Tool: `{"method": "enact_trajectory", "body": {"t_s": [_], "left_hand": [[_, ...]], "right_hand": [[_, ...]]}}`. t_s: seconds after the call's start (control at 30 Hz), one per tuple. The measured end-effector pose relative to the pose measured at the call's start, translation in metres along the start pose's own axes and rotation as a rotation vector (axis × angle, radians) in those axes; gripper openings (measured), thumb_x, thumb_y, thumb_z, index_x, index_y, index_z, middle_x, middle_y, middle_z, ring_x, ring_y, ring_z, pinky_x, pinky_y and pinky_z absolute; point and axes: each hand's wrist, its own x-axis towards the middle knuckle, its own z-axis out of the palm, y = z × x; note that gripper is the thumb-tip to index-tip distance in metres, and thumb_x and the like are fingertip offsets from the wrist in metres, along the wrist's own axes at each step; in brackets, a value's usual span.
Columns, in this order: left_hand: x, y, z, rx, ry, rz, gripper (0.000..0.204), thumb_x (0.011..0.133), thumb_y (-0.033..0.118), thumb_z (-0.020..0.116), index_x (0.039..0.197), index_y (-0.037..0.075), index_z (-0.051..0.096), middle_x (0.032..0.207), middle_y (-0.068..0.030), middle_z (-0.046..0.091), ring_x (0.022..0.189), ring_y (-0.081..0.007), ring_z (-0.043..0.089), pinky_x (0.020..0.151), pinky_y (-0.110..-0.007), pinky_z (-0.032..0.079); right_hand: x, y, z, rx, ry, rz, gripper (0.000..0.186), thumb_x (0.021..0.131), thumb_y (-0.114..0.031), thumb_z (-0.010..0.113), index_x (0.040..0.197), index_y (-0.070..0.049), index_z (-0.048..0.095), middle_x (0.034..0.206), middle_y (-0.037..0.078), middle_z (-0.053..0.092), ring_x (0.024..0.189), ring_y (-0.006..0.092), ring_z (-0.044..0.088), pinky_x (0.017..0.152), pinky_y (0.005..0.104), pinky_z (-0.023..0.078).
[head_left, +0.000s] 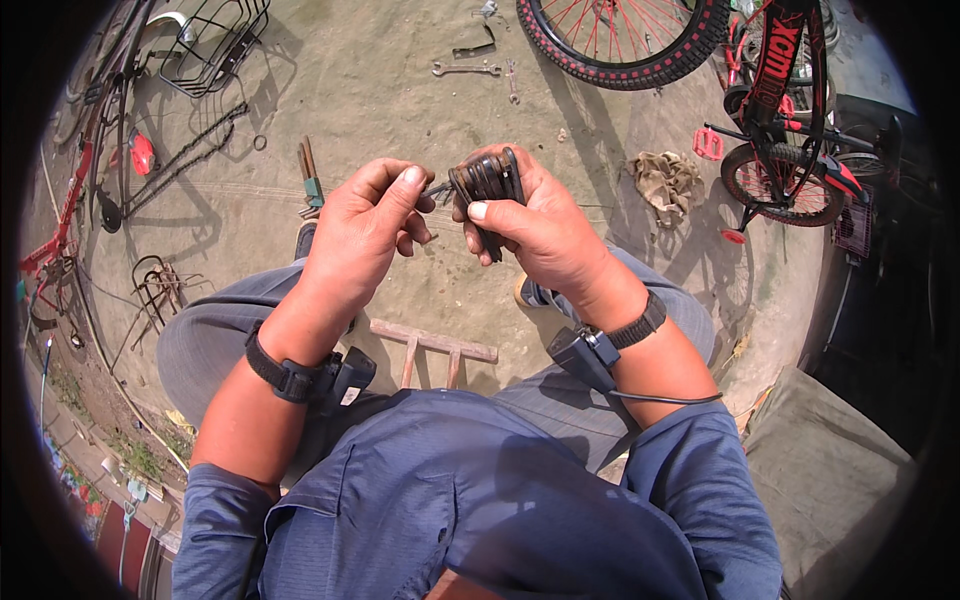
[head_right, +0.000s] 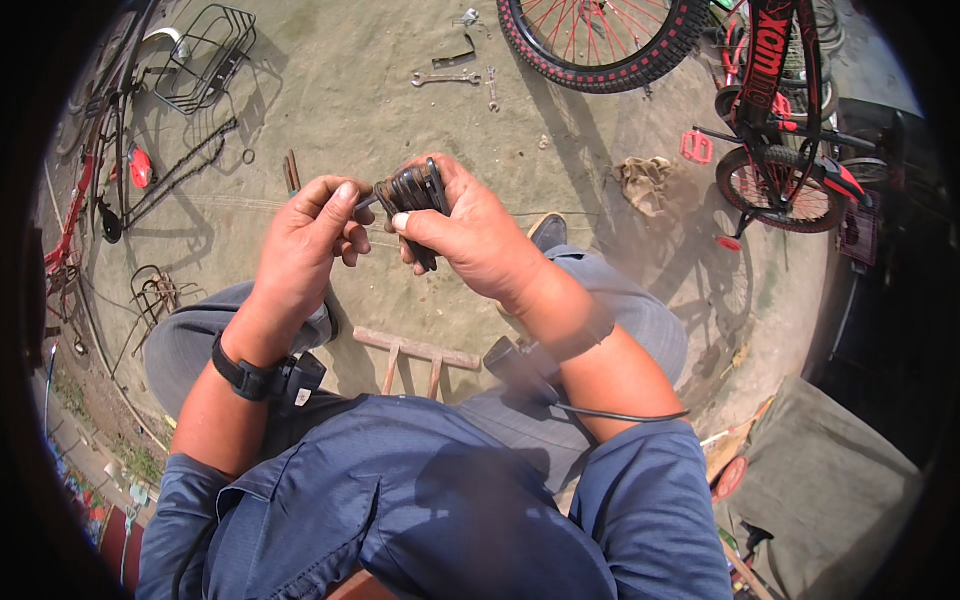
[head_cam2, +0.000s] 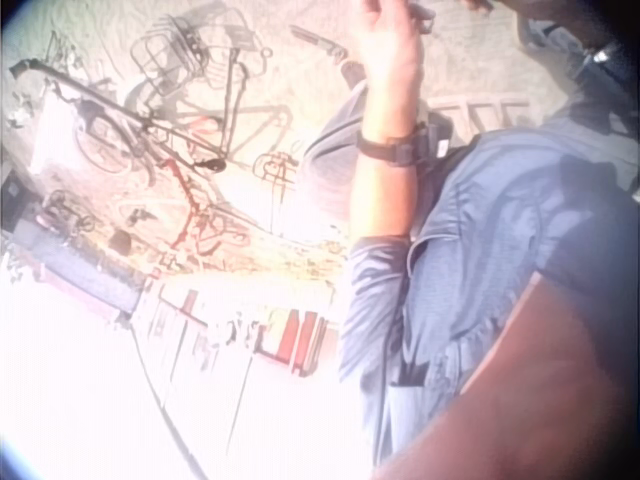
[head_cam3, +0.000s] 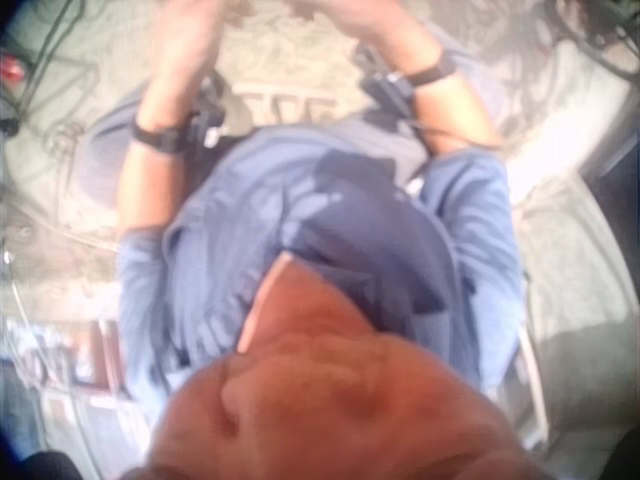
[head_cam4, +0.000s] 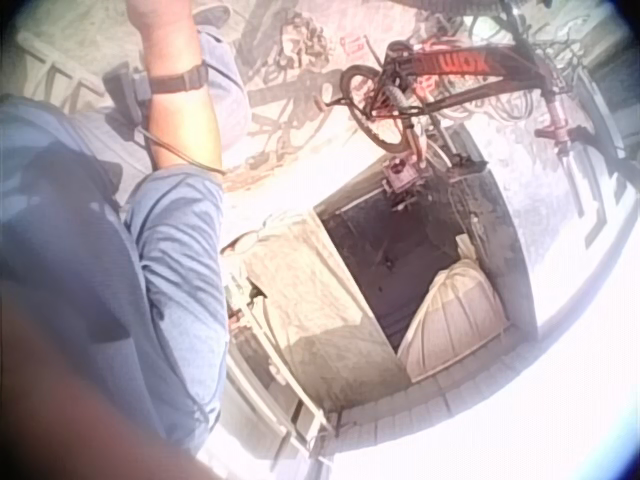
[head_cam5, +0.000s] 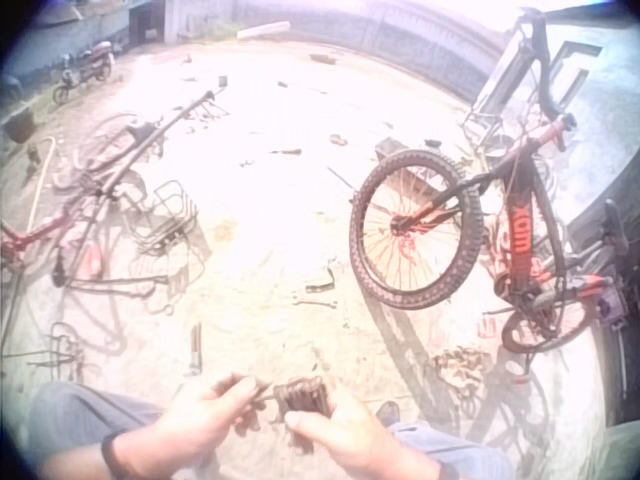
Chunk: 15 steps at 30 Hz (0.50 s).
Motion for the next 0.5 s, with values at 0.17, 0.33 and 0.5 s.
{"method": "enact_trajectory", "body": {"t_s": [0.17, 0.33, 0.5], "left_hand": [[-0.0023, -0.0035, 0.0031, 0.112, -0.053, 0.056, 0.036, 0.102, 0.038, 0.056, 0.104, 0.003, 0.064, 0.087, -0.0001, 0.063, 0.074, -0.0073, 0.059, 0.062, -0.022, 0.047], [-0.0029, -0.0002, 0.0036, 0.073, -0.093, 0.011, 0.032, 0.102, 0.034, 0.058, 0.107, 0.003, 0.062, 0.088, -0.0017, 0.065, 0.076, -0.0083, 0.062, 0.062, -0.022, 0.046], [-0.0047, 0.0037, 0.0029, -0.093, -0.116, -0.011, 0.029, 0.101, 0.025, 0.058, 0.118, 0.001, 0.056, 0.091, -0.0058, 0.066, 0.077, -0.0107, 0.064, 0.061, -0.022, 0.048]], "right_hand": [[0.0007, -0.0037, -0.0027, 0.025, 0.048, -0.026, 0.034, 0.09, -0.007, 0.059, 0.122, -0.005, 0.048, 0.097, 0.009, 0.062, 0.072, 0.0153, 0.063, 0.057, 0.0276, 0.052], [0.0021, -0.003, -0.0029, -0.001, 0.05, -0.034, 0.034, 0.09, -0.007, 0.059, 0.122, -0.004, 0.048, 0.098, 0.008, 0.062, 0.072, 0.0148, 0.063, 0.057, 0.0275, 0.052], [0.003, -0.0012, -0.0029, -0.076, 0.075, -0.06, 0.035, 0.09, -0.008, 0.06, 0.122, -0.004, 0.047, 0.098, 0.008, 0.062, 0.073, 0.014, 0.062, 0.058, 0.0276, 0.052]]}}
